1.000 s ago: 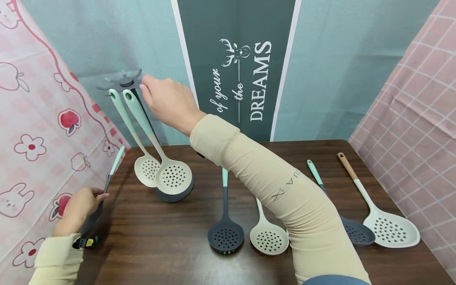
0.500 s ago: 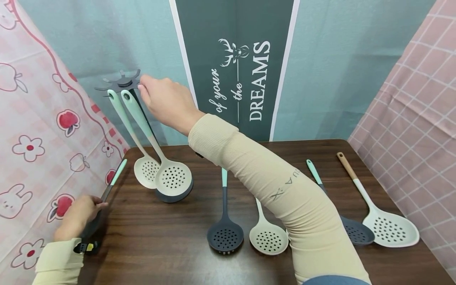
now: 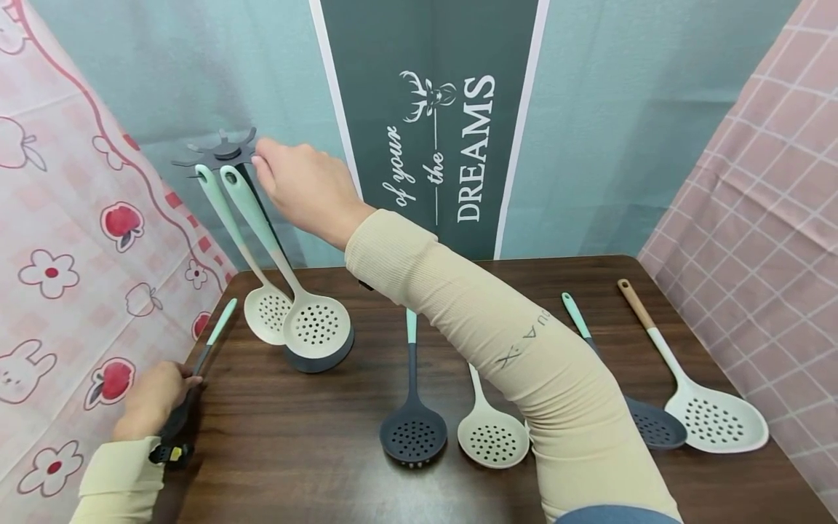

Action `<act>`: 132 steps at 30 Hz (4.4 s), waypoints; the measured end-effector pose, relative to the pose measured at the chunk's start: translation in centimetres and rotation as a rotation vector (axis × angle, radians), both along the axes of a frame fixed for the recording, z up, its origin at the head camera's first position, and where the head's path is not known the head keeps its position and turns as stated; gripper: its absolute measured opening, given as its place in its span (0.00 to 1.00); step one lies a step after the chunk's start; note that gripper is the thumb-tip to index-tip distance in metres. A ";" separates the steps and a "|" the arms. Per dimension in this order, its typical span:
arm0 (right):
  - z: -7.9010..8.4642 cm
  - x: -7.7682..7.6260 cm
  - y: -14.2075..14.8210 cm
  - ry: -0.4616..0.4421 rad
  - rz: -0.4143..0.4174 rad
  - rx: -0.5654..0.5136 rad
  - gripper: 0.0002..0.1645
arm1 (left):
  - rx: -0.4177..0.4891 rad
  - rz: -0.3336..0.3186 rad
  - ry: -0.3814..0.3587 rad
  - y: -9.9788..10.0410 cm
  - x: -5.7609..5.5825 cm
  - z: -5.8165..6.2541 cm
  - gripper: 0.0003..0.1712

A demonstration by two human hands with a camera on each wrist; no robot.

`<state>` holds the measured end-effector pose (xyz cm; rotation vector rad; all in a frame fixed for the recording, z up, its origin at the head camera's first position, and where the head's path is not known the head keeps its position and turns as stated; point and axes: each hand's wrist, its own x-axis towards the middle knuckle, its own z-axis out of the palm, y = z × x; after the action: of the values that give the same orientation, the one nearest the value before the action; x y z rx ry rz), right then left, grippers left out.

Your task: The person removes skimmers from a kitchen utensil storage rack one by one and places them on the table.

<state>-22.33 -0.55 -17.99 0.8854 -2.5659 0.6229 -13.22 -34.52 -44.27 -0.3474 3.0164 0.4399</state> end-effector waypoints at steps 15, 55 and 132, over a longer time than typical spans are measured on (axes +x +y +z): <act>0.0 0.0 -0.1 -0.002 -0.002 -0.001 0.19 | -0.063 0.043 0.019 0.6 0.2 -1.0 0.28; -0.1 0.2 -0.1 -0.011 0.016 -0.008 0.18 | 0.005 0.042 -0.041 0.6 0.6 -0.9 0.14; -0.6 0.0 -0.1 -0.024 0.028 -0.073 0.19 | 0.502 -0.230 0.845 14.5 -4.1 10.4 0.21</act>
<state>-22.29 -0.60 -18.60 0.8963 -2.5388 0.7349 -17.29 -20.06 -33.84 0.3060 3.4220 1.6195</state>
